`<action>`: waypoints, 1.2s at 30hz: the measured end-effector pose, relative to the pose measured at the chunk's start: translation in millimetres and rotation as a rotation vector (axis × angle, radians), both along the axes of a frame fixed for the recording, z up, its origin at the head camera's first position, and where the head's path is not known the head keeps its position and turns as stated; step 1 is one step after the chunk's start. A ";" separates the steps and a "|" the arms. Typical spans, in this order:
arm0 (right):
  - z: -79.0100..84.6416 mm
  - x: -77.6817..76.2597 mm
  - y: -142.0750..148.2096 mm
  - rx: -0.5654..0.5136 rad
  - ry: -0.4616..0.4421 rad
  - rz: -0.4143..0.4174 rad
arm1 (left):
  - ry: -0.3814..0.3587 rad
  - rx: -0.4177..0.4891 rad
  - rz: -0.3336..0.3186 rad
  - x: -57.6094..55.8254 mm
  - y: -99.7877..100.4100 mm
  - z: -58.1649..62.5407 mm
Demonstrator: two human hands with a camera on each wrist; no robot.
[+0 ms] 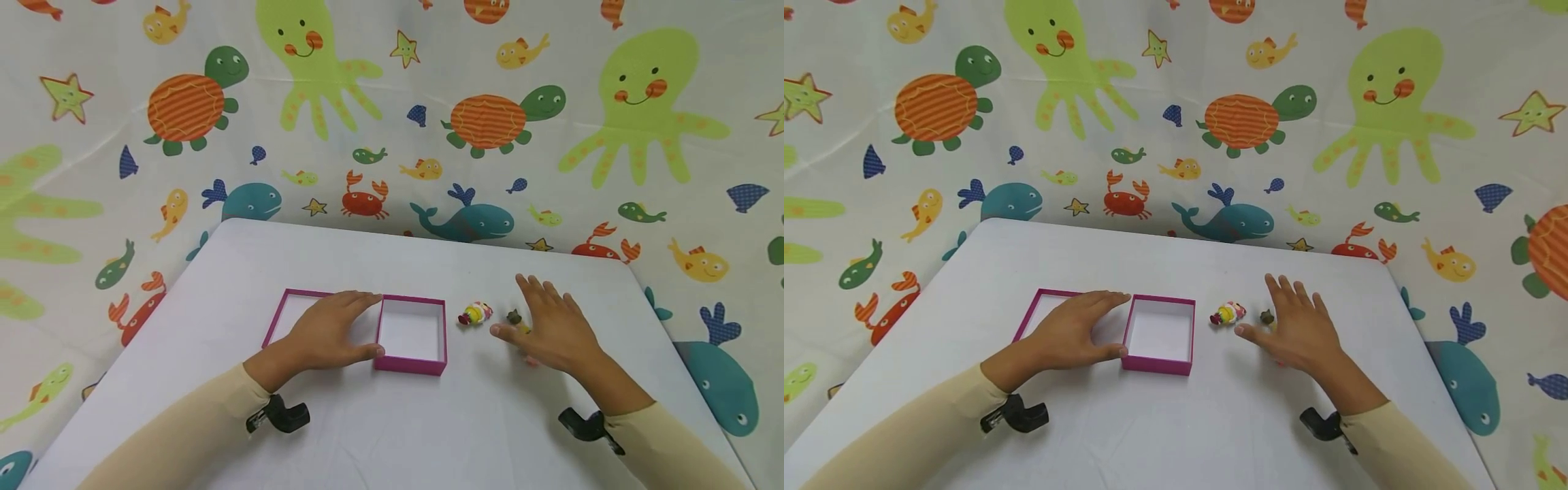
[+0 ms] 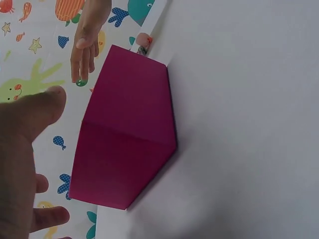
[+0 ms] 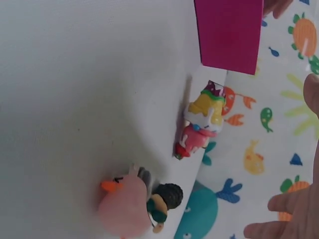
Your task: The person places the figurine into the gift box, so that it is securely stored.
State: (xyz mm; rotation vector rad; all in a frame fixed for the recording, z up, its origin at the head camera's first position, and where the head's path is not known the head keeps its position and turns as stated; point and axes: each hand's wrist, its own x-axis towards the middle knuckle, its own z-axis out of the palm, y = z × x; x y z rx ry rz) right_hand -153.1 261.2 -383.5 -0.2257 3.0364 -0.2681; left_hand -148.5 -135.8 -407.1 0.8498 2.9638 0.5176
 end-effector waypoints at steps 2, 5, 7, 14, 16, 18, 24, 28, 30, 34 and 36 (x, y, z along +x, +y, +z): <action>-3.2 -2.6 -4.3 0.003 -0.004 -0.001 | -0.010 0.002 0.007 -0.3 1.3 -2.7; -7.1 -5.8 -10.1 0.004 0.007 0.002 | -0.029 -0.008 0.018 -0.8 2.8 -5.9; -10.3 -8.0 -12.3 0.011 0.022 0.009 | -0.043 -0.009 0.022 -0.6 3.6 -6.9; -20.9 -15.5 -16.9 0.009 0.052 0.044 | -0.069 0.004 0.026 1.4 5.7 -7.2; -23.6 -17.9 -18.7 0.008 0.050 0.046 | -0.073 0.005 0.024 1.4 6.1 -7.9; -26.2 -20.4 -20.8 0.005 0.042 0.045 | -0.075 0.010 0.019 1.0 6.6 -8.7; -30.5 -24.4 -27.2 -0.020 0.019 0.037 | -0.074 0.016 0.004 -1.3 7.4 -14.3; -33.6 -26.9 -31.3 -0.011 0.008 0.039 | -0.099 0.013 0.014 -1.5 7.3 -14.6; -35.7 -29.0 -32.2 0.008 0.005 0.042 | -0.106 0.013 0.016 -2.1 7.2 -14.7; -38.6 -32.0 -33.7 0.038 -0.014 0.038 | -0.103 0.008 0.006 -3.5 7.6 -16.8; -39.4 -33.3 -34.4 0.049 -0.025 0.036 | -0.102 0.007 0.001 -4.2 7.5 -17.8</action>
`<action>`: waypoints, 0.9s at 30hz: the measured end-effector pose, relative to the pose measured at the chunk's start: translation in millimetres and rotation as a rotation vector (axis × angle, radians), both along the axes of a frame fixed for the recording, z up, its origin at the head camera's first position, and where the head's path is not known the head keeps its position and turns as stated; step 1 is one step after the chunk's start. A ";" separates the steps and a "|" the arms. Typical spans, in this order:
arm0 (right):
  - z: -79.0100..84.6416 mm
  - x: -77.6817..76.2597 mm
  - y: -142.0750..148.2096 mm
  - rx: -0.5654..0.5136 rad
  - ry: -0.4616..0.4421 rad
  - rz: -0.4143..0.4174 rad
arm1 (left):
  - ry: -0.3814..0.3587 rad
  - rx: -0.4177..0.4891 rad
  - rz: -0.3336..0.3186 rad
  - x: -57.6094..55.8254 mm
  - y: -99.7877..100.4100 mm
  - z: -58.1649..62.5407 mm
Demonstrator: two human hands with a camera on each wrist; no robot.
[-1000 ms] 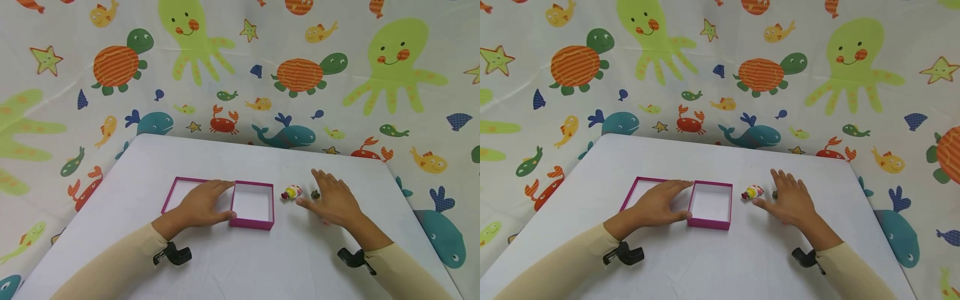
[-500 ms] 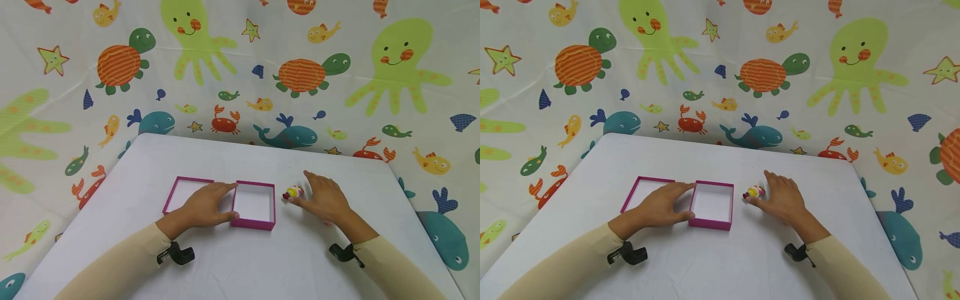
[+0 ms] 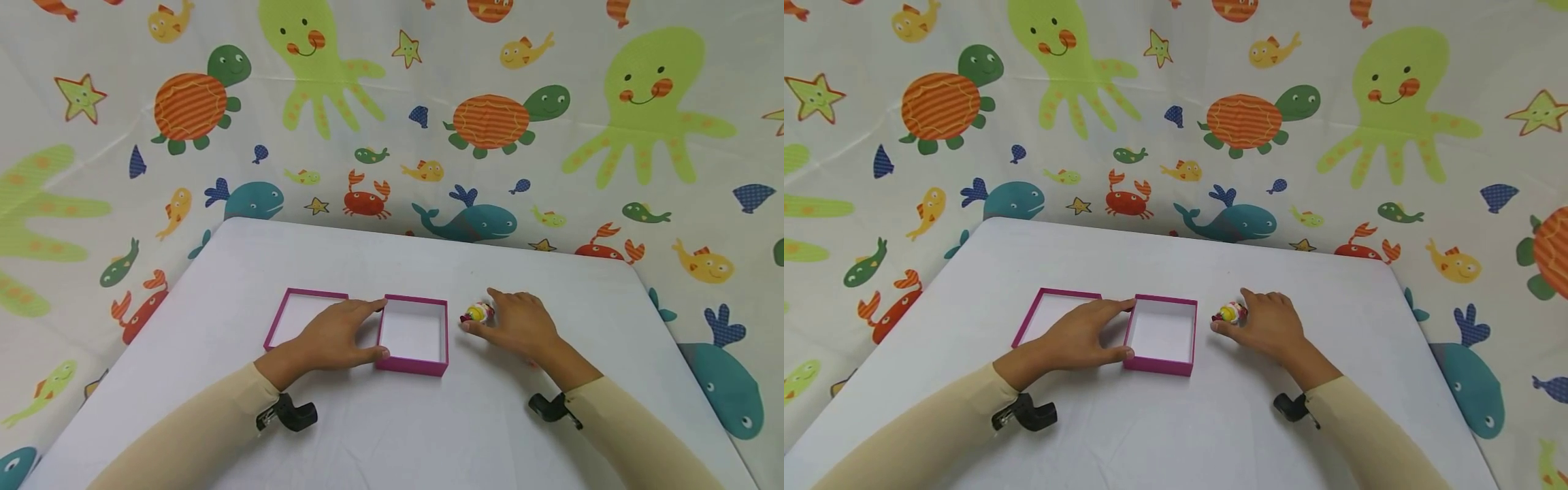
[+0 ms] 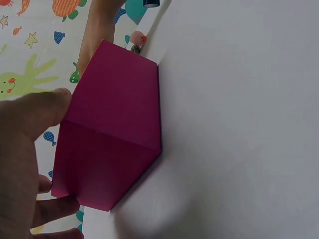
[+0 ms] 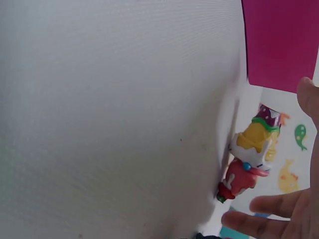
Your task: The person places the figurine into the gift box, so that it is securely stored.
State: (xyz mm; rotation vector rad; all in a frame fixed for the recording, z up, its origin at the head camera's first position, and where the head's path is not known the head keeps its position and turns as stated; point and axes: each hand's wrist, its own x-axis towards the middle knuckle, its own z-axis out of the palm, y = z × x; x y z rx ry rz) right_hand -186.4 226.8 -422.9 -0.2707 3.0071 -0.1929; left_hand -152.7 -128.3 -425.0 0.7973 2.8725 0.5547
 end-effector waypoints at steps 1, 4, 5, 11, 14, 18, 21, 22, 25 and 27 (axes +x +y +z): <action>-0.5 -0.3 -0.3 0.003 -0.004 0.000 | 0.000 0.001 -0.003 -0.1 -0.1 -0.3; -2.6 -1.5 -0.5 0.013 -0.007 0.000 | -0.003 0.012 -0.006 -0.1 -0.5 -0.8; -3.2 -1.9 -0.5 0.016 -0.007 0.000 | -0.005 0.018 -0.007 -0.2 -0.6 -0.7; -4.6 -2.6 -0.9 0.025 -0.013 -0.007 | -0.016 0.024 -0.005 -0.7 -0.5 -0.5; -5.0 -3.2 -1.2 0.027 -0.009 -0.005 | -0.018 0.025 -0.005 -0.9 -0.3 0.2; -5.8 -4.3 -2.1 0.015 0.004 -0.001 | -0.017 0.020 -0.006 -1.1 0.1 1.3; -6.2 -4.8 -3.0 0.000 0.012 -0.001 | -0.019 0.017 -0.004 -1.0 0.6 1.8; -6.4 -5.0 -3.3 -0.003 0.014 -0.001 | -0.019 0.016 -0.003 -1.0 0.7 1.9; -7.2 -5.8 -3.7 -0.011 0.020 -0.003 | -0.026 0.019 0.002 -0.6 1.1 2.4; -7.8 -6.5 -3.9 -0.019 0.023 -0.004 | -0.030 0.017 0.007 -0.6 1.3 2.2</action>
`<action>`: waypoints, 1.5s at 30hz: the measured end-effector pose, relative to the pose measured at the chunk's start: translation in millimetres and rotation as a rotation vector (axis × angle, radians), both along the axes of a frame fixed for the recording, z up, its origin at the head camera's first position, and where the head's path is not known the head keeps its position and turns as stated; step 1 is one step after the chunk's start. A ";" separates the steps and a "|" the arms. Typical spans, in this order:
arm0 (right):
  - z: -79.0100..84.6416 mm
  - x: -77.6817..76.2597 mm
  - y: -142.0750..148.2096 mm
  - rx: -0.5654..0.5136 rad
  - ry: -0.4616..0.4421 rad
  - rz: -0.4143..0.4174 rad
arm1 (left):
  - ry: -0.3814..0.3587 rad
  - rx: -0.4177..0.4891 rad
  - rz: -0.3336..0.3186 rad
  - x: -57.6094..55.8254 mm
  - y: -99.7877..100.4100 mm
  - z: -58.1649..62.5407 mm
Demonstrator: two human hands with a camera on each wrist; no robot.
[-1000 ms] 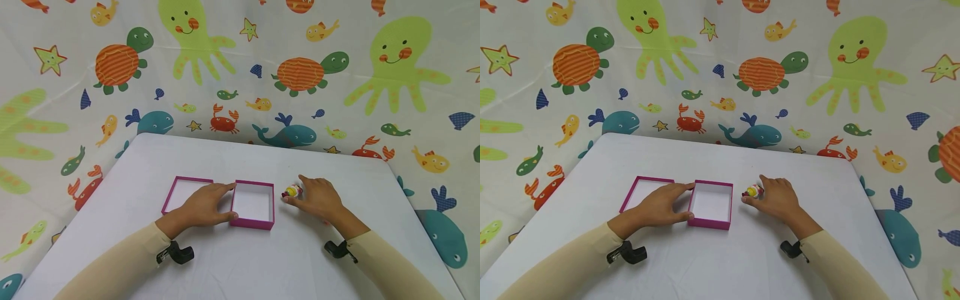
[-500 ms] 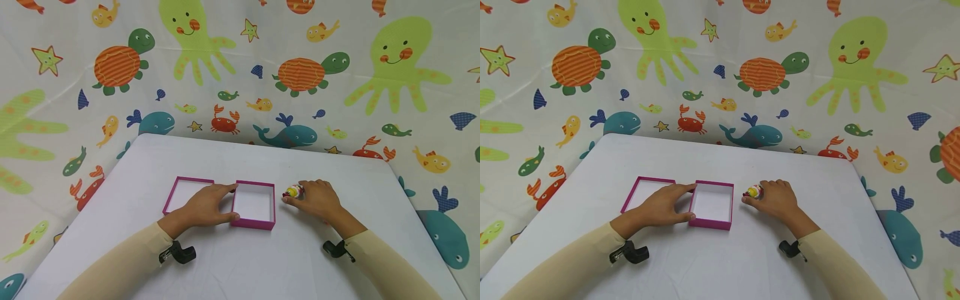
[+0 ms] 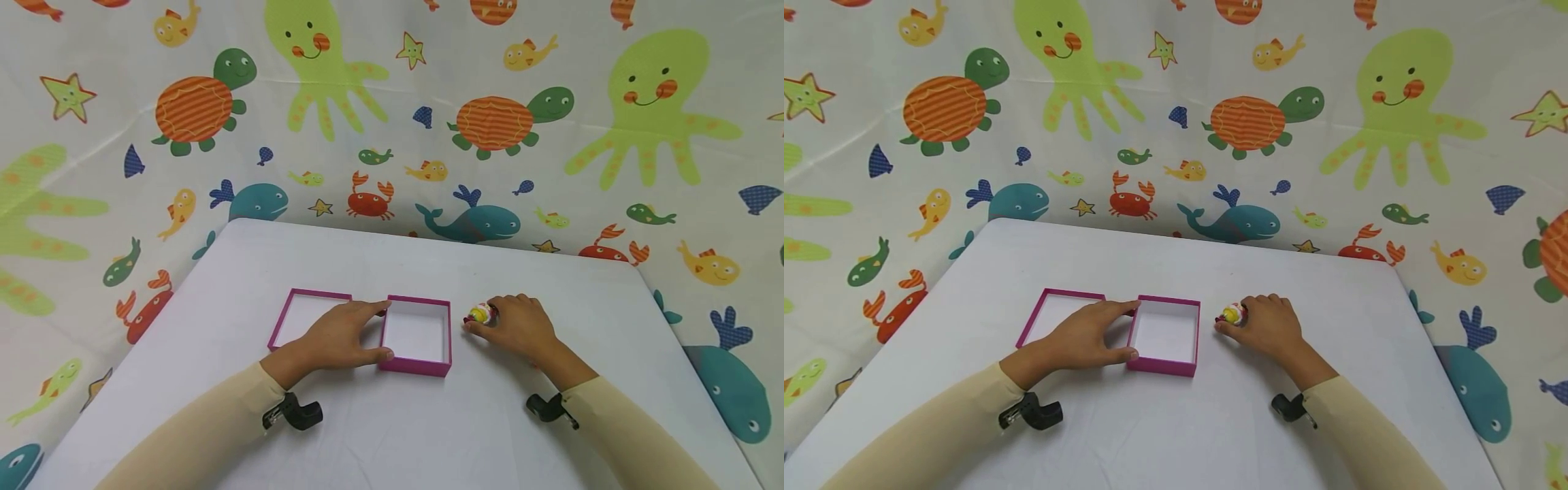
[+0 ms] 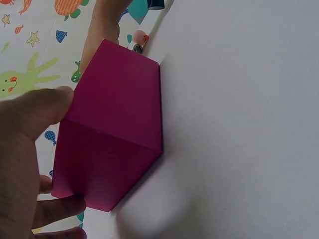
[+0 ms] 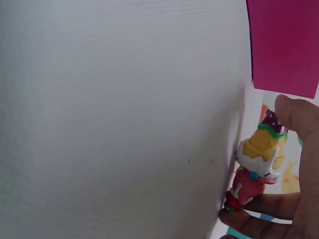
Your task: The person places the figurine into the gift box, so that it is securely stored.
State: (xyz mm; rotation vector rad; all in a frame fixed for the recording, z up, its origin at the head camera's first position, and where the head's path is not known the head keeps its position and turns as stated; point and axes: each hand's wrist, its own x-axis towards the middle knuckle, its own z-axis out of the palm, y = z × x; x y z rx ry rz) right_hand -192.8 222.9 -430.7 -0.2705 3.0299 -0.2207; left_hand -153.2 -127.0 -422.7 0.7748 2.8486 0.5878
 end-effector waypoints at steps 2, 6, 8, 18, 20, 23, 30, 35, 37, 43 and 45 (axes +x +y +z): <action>-0.3 -0.6 -0.1 -0.011 0.003 0.000 | -0.003 -0.001 0.005 0.2 0.3 0.3; -1.1 -0.8 -0.2 -0.033 0.015 0.005 | 0.001 -0.002 0.013 -0.1 0.7 0.4; -1.8 -0.4 0.1 -0.039 0.025 0.011 | 0.002 0.001 0.011 -0.2 0.9 0.7; -4.1 0.1 -1.3 -0.094 0.026 0.030 | -0.001 -0.001 0.007 0.0 1.0 0.6; -4.3 -0.2 -1.1 -0.104 0.023 0.036 | -0.003 -0.002 0.008 -0.2 0.9 0.5; -4.6 -0.6 0.1 -0.129 0.029 0.048 | 0.000 -0.001 0.008 -0.3 0.8 0.5; 5.2 -0.9 0.1 -0.202 0.059 0.076 | 0.000 -0.005 0.014 -0.2 0.9 1.8; 13.8 -2.7 -1.8 -0.234 0.100 0.113 | -0.006 -0.013 0.020 -1.0 1.3 1.9; 16.1 -3.6 -2.4 -0.250 0.119 0.122 | -0.009 -0.016 0.023 -1.6 1.7 1.7; 21.8 -5.4 -7.3 -0.293 0.152 0.163 | -0.023 -0.022 0.035 -2.6 2.6 1.7; 24.5 -5.0 -9.9 -0.302 0.150 0.181 | -0.029 -0.023 0.037 -2.4 3.0 2.3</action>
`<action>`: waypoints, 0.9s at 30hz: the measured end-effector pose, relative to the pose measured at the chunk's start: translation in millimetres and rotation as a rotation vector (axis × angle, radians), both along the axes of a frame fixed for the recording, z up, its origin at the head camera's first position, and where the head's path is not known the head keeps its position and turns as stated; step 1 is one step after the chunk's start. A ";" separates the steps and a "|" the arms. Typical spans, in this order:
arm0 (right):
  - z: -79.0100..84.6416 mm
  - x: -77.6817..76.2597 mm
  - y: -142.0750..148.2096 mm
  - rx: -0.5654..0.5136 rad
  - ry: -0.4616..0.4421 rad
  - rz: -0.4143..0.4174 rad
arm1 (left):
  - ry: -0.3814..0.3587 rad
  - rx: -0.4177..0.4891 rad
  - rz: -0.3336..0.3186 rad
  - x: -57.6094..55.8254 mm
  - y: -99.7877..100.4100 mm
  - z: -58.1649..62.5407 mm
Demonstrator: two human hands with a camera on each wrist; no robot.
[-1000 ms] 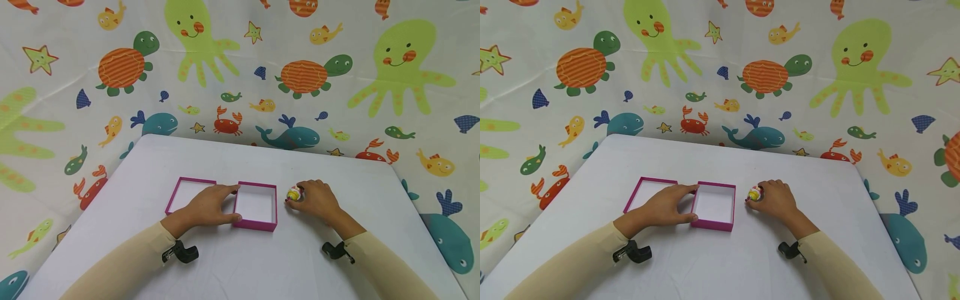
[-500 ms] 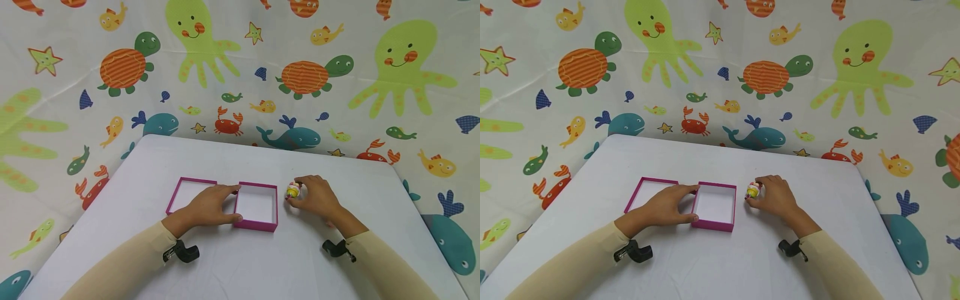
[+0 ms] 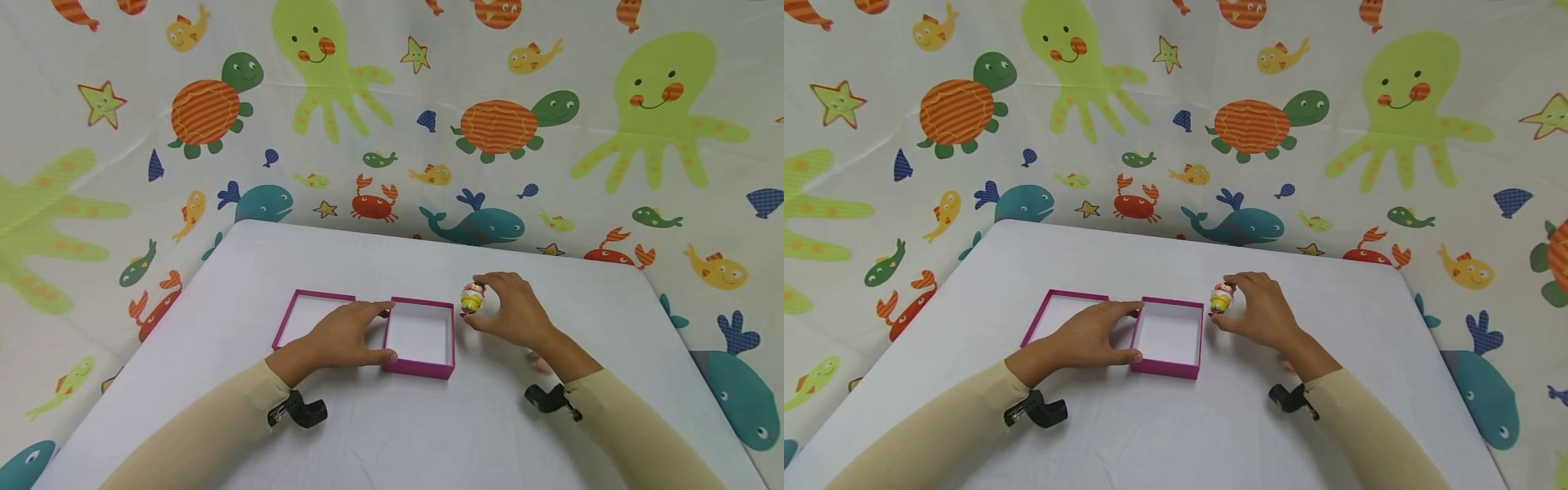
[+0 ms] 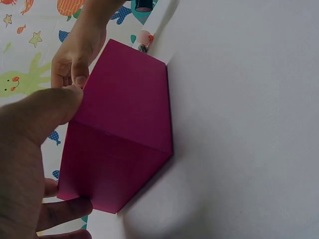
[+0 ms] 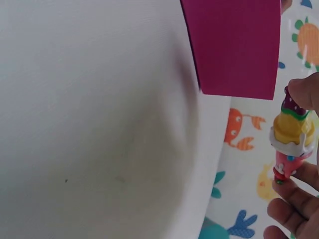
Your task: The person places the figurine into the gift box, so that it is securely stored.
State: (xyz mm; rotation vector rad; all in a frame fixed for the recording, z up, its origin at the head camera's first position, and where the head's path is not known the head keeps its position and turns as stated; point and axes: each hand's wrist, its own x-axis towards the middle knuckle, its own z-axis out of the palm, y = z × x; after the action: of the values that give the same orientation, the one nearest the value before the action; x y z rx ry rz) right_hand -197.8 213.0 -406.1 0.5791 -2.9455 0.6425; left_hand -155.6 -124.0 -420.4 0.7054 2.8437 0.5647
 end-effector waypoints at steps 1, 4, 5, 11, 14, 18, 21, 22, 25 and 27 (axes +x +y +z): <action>1.2 0.2 -1.6 -0.003 -0.003 0.008 | -0.003 -0.001 0.002 0.0 0.0 0.0; 5.0 1.5 -7.1 -0.010 -0.015 0.020 | -0.014 -0.002 0.008 0.0 0.2 0.3; 6.0 1.9 -8.8 -0.013 -0.021 0.022 | -0.018 0.001 0.010 0.0 0.2 0.5; 8.2 4.6 -19.6 -0.027 -0.038 0.043 | -0.044 0.011 0.025 0.0 0.7 0.7; 8.4 6.1 -25.9 -0.034 -0.047 0.058 | -0.061 0.021 0.033 0.0 0.8 0.9; 9.0 8.1 -34.0 -0.029 -0.055 0.073 | -0.085 0.055 0.035 0.1 1.1 1.7; 9.8 9.6 -39.8 -0.026 -0.061 0.091 | -0.094 0.075 0.033 0.2 1.3 1.9; 10.1 10.0 -41.5 -0.027 -0.063 0.100 | -0.096 0.078 0.032 0.2 1.4 1.7; 10.6 11.4 -46.7 -0.034 -0.071 0.122 | -0.100 0.081 0.035 0.5 1.4 2.0; 10.5 12.4 -49.8 -0.032 -0.075 0.133 | -0.102 0.082 0.036 0.6 1.2 2.3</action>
State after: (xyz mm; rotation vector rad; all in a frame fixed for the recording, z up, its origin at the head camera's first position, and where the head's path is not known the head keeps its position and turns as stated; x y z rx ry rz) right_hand -185.4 163.2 -395.6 0.7696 -2.9784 0.7380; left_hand -155.1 -122.8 -418.1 0.6208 2.7573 0.7061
